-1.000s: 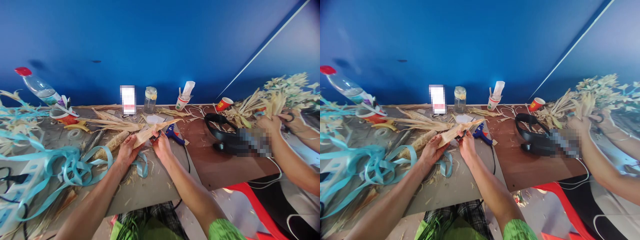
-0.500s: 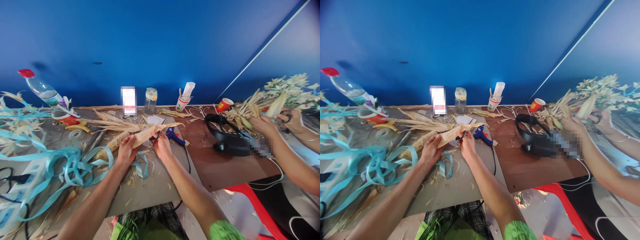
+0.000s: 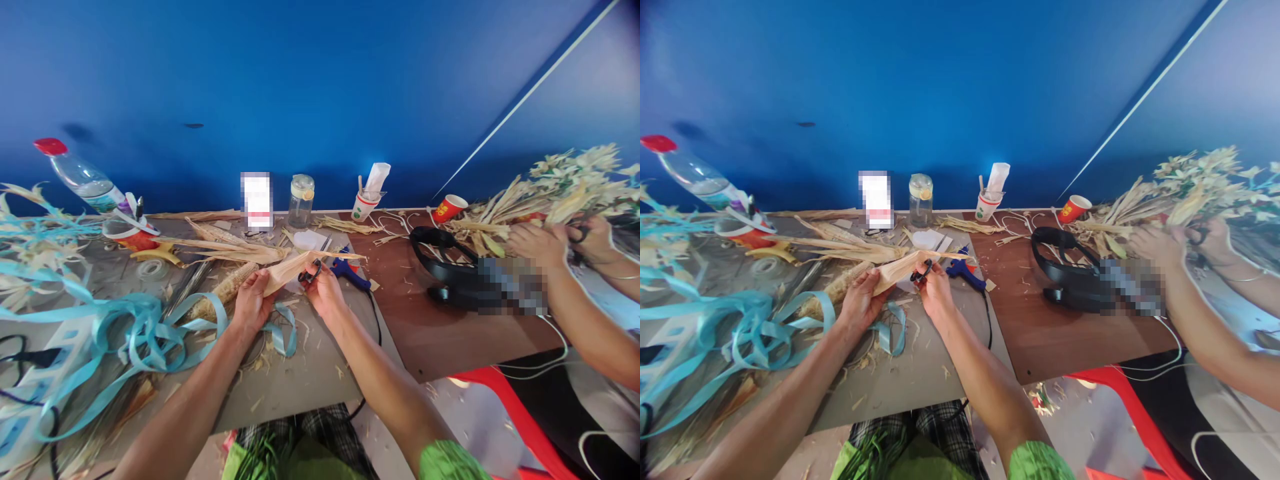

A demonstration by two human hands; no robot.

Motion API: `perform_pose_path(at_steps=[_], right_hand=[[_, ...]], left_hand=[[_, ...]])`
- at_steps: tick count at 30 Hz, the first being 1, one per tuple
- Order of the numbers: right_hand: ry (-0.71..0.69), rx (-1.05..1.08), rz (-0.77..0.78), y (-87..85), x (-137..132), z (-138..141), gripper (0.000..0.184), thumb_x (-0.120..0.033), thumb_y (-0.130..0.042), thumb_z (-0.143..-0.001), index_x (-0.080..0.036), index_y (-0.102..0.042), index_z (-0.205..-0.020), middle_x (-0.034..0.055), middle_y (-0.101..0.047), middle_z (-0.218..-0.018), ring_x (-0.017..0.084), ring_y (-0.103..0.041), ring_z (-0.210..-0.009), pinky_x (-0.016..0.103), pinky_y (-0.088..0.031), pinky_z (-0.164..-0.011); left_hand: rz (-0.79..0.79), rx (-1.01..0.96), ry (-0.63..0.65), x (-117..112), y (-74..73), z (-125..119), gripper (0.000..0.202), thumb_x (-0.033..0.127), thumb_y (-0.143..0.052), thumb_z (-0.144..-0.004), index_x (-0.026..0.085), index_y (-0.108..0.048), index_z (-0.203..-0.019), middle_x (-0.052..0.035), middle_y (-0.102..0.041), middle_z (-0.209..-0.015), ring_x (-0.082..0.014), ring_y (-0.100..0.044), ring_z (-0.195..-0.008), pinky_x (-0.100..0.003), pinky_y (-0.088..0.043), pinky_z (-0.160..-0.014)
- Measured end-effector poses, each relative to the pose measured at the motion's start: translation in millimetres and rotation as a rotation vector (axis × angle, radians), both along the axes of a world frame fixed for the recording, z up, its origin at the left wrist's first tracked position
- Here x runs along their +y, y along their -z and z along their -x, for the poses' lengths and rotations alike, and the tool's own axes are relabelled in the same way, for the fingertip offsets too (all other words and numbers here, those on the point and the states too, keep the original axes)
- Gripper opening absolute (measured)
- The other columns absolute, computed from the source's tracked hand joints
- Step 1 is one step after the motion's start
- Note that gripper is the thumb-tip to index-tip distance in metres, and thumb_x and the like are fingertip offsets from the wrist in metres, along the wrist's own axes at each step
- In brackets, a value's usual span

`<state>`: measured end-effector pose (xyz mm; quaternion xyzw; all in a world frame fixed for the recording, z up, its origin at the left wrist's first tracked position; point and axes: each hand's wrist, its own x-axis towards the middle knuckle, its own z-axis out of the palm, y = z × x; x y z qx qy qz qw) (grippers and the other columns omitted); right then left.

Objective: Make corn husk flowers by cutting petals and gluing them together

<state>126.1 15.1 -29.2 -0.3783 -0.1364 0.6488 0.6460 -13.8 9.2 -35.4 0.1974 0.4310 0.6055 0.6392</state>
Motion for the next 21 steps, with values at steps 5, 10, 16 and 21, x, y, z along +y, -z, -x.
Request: perform_pose_path(at_steps=[5, 10, 16, 21], right_hand=[[0.004, 0.136, 0.105, 1.9, 1.6, 0.0, 0.024, -0.010, -0.073, -0.056, -0.020, -0.057, -0.072, -0.0059, -0.062, -0.060, 0.009, -0.054, -0.051, 0.021, -0.044, -0.048], [-0.055, 0.177, 0.206, 1.4, 1.4, 0.5, 0.021, -0.008, -0.070, -0.057, -0.019, -0.056, -0.068, -0.0045, -0.061, -0.056, 0.010, -0.053, -0.050, 0.022, -0.044, -0.047], [-0.040, 0.113, 0.096, -0.2, 3.0, -8.5, 0.022, -0.021, -0.071, -0.061, -0.021, -0.057, -0.077, -0.0054, -0.061, -0.059, 0.010, -0.054, -0.052, 0.021, -0.040, -0.047], [-0.034, -0.032, -0.020, -4.6, -2.7, -6.2, 0.030, -0.036, -0.071, -0.064, -0.020, -0.057, -0.086, -0.0027, -0.062, -0.066, 0.012, -0.056, -0.060, 0.023, -0.040, -0.053]], left_hand=[[0.008, -0.034, 0.009, 0.3, -1.0, -0.9, 0.024, 0.034, -0.078, -0.060, 0.021, -0.062, -0.073, -0.0061, -0.068, -0.080, -0.0210, -0.063, -0.072, -0.031, -0.055, -0.062], [0.003, -0.040, 0.019, 1.2, -2.5, -1.3, 0.026, 0.039, -0.077, -0.063, 0.020, -0.064, -0.077, -0.0090, -0.070, -0.087, -0.0237, -0.065, -0.078, -0.032, -0.055, -0.061], [-0.022, -0.012, -0.069, 3.3, -2.3, 3.7, 0.027, 0.036, -0.078, -0.062, 0.019, -0.059, -0.072, -0.0013, -0.065, -0.072, -0.0162, -0.060, -0.064, -0.029, -0.053, -0.060], [-0.022, 0.021, -0.092, 3.6, -1.8, 3.5, 0.021, 0.034, -0.072, -0.068, 0.019, -0.058, -0.075, 0.0006, -0.064, -0.072, -0.0156, -0.061, -0.067, -0.030, -0.053, -0.065]])
